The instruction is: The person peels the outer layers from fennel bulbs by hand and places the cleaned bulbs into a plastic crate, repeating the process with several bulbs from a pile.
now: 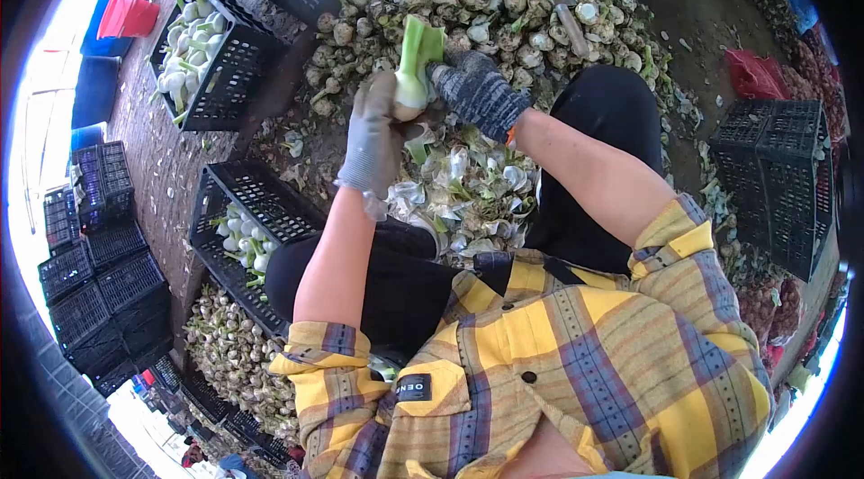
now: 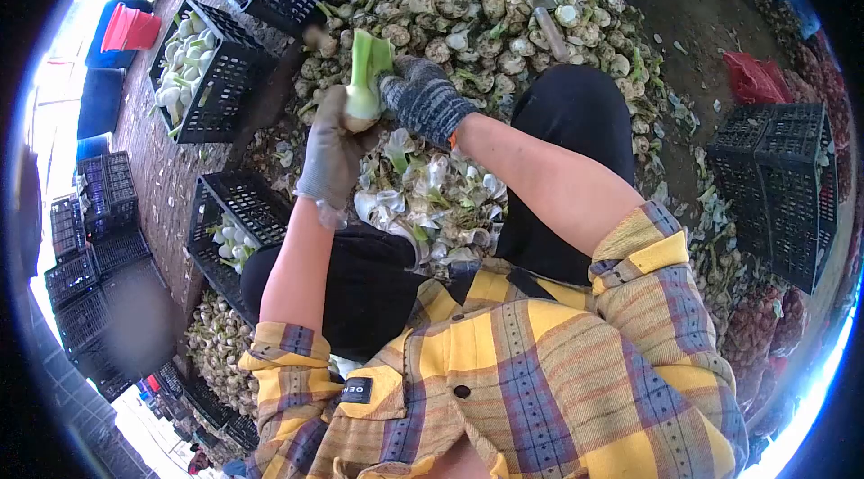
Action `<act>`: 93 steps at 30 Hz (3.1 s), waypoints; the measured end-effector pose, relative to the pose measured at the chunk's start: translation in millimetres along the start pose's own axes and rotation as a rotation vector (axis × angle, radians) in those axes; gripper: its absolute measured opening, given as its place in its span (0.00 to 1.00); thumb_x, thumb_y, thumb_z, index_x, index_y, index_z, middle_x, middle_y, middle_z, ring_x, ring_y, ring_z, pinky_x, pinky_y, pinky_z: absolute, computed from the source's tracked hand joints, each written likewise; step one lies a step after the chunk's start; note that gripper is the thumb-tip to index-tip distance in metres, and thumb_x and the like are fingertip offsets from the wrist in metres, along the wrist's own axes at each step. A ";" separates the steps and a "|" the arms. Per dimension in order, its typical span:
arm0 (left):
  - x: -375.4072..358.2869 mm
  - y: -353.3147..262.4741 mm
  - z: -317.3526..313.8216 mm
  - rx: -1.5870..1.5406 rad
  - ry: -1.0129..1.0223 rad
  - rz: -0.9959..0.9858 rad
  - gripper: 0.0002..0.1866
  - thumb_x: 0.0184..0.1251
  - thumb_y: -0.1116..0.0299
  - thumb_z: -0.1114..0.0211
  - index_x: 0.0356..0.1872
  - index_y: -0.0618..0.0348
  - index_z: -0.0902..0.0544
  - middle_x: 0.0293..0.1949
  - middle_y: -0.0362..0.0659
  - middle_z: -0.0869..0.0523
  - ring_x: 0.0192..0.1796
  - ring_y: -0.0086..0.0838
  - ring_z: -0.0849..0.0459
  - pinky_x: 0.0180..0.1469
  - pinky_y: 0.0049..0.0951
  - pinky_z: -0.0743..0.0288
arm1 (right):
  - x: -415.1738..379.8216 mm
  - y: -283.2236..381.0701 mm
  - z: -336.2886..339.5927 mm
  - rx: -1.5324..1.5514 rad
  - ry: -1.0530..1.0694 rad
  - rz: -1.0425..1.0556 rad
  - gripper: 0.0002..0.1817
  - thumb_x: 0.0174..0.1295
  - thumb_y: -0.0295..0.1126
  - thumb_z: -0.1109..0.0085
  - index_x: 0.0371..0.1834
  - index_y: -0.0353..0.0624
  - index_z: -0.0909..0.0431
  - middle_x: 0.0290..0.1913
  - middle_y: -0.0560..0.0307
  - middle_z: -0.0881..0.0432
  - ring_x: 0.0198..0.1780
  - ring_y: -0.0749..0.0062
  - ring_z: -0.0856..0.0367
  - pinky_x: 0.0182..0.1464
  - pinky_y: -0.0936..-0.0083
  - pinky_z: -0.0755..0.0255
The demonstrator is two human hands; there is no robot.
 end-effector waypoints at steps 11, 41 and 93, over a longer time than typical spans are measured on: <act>-1.9 -4.0 3.6 0.120 -0.065 -0.080 0.30 0.56 0.56 0.32 0.56 0.58 0.34 0.44 0.41 0.22 0.40 0.25 0.20 0.39 0.23 0.23 | -6.8 2.3 -1.6 0.282 -0.024 -0.088 0.15 0.60 0.31 0.54 0.44 0.35 0.23 0.33 0.50 0.18 0.31 0.71 0.21 0.36 0.73 0.26; -2.7 -32.8 47.8 -0.175 -0.281 -0.106 0.16 0.65 0.53 0.45 0.43 0.53 0.24 0.37 0.40 0.18 0.38 0.26 0.18 0.37 0.25 0.23 | -11.1 -10.9 -16.8 -0.846 0.365 0.126 0.35 0.60 0.60 0.57 0.37 0.33 0.20 0.36 0.32 0.21 0.38 0.46 0.23 0.47 0.63 0.30; -10.8 -29.0 8.9 0.318 -0.084 -0.338 0.28 0.69 0.43 0.52 0.42 0.62 0.21 0.36 0.40 0.20 0.36 0.21 0.22 0.40 0.21 0.28 | -15.3 -6.4 -34.8 0.029 0.425 -0.255 0.25 0.57 0.50 0.40 0.42 0.35 0.22 0.41 0.46 0.18 0.38 0.65 0.17 0.37 0.71 0.21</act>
Point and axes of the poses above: each hand's wrist, its own x-axis towards the middle knuckle, its own z-axis out of the back of the hand, y = z × x, the point moved 9 cm from there along x, towards the middle knuckle
